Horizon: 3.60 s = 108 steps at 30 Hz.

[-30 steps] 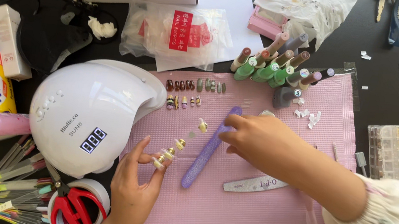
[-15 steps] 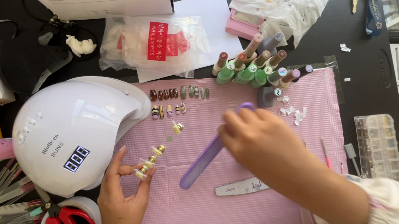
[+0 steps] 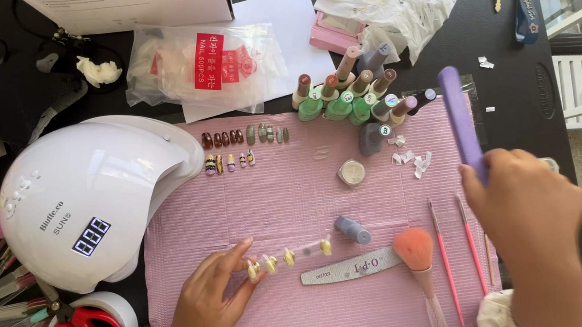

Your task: The person applies gel polish to artificial nails mounted on stands with a brush, wipes the brush on the rim of the bottle, and places the nails inside a UV lamp to cure.

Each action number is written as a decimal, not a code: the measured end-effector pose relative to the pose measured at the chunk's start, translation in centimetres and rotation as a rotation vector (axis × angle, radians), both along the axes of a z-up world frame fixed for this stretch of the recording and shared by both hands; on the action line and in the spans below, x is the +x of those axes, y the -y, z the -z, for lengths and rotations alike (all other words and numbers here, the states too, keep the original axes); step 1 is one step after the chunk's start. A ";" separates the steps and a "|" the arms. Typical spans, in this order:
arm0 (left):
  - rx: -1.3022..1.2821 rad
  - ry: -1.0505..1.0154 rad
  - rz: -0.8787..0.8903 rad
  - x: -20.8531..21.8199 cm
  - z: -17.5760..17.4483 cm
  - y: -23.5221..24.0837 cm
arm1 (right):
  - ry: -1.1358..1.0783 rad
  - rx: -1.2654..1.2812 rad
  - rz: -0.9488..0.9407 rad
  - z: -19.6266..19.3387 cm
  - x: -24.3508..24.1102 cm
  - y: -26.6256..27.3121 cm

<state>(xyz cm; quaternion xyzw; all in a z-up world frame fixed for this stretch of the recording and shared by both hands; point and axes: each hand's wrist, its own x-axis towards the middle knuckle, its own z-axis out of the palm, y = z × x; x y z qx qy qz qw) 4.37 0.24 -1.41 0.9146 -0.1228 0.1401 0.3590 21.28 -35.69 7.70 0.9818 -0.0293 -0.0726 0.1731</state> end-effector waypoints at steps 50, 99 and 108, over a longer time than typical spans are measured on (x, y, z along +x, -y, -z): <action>0.085 -0.012 -0.038 1.4 -0.1 0.2 | -0.198 0.146 -0.681 0.1 -8.5 -4.6; -2.088 -1.236 0.539 -3.0 -8.7 5.4 | 0.392 0.363 -1.667 3.8 -13.6 -10.9; -1.599 -0.593 0.592 -2.5 -7.1 1.0 | 0.371 0.515 -0.587 -2.4 -5.4 -3.5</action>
